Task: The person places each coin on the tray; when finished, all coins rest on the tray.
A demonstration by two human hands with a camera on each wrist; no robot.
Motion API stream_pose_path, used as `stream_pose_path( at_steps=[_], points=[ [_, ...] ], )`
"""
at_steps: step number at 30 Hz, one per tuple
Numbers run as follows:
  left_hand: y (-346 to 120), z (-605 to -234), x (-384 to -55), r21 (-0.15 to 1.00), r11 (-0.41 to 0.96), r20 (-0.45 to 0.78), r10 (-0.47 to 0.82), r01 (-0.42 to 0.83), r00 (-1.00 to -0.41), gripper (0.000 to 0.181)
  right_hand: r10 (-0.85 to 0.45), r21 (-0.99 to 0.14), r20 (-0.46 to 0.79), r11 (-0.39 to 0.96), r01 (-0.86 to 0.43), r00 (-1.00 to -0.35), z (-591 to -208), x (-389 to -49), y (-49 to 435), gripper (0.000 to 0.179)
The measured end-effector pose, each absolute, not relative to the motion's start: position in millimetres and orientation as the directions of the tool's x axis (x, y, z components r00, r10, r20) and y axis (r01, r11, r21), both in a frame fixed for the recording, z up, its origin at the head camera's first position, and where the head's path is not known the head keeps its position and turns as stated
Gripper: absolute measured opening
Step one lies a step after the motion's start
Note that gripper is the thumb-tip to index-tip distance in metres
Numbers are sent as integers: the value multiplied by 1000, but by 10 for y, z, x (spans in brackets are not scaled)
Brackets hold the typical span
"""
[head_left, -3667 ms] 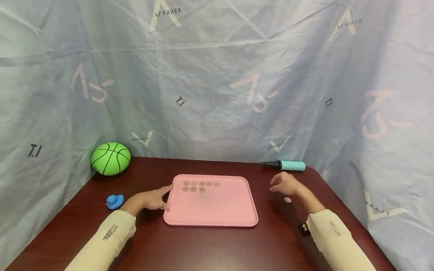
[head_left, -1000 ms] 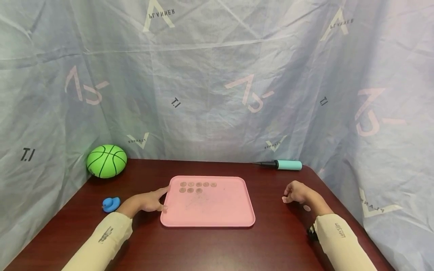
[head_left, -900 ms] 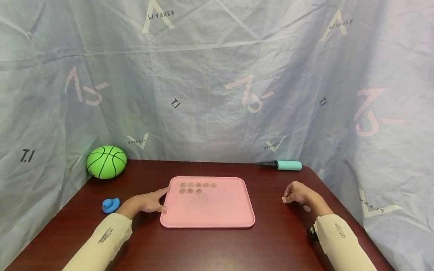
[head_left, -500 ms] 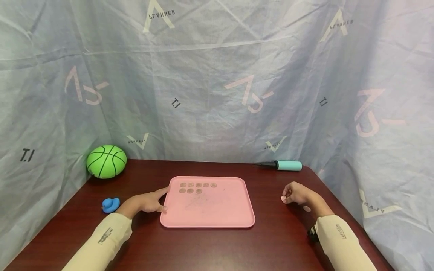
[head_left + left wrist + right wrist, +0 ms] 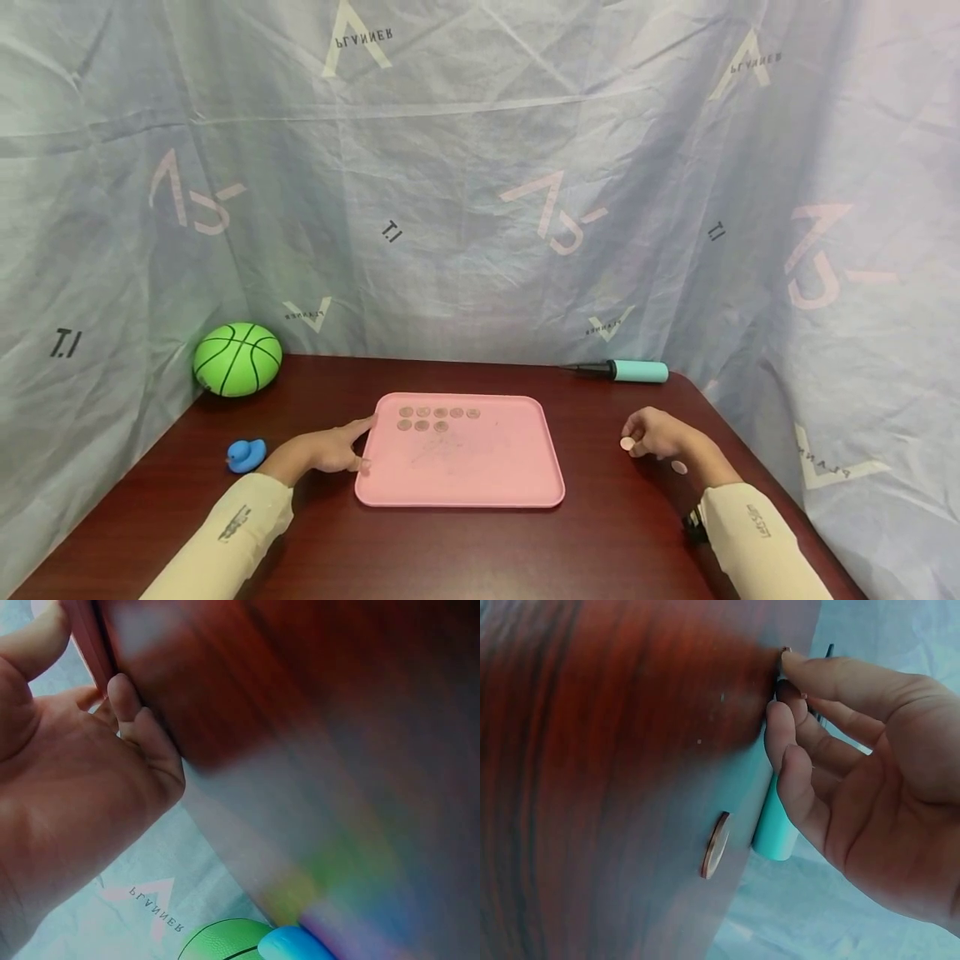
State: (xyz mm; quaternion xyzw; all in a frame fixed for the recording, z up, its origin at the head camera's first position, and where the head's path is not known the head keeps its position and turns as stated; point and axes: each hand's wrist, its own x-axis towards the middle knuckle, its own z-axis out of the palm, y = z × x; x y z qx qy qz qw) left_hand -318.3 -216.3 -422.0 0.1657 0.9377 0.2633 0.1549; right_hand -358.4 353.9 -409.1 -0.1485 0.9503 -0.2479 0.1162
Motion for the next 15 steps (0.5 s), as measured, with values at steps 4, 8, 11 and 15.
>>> stream_pose_path(
  at_steps=[4,8,11,15],
  points=[
    [-2170,-4219,-3193,542,808,-199,389,229,-900,89,-363,-453,-106,846,-280,-926,-4093,-3593,3486,18],
    [-2178,-4224,-3196,546,806,-198,389,228,-900,90,-387,-418,-80,850,-321,-919,-4092,-3611,3380,12],
    [-2178,-4232,-3196,551,800,-193,399,237,-897,90,-396,-429,-74,841,-330,-915,-4089,-3614,3293,12],
    [-2175,-4238,-3192,554,795,-185,408,248,-894,89,-394,-452,-52,829,-330,-918,-4085,-3614,3171,14]
  ],
)
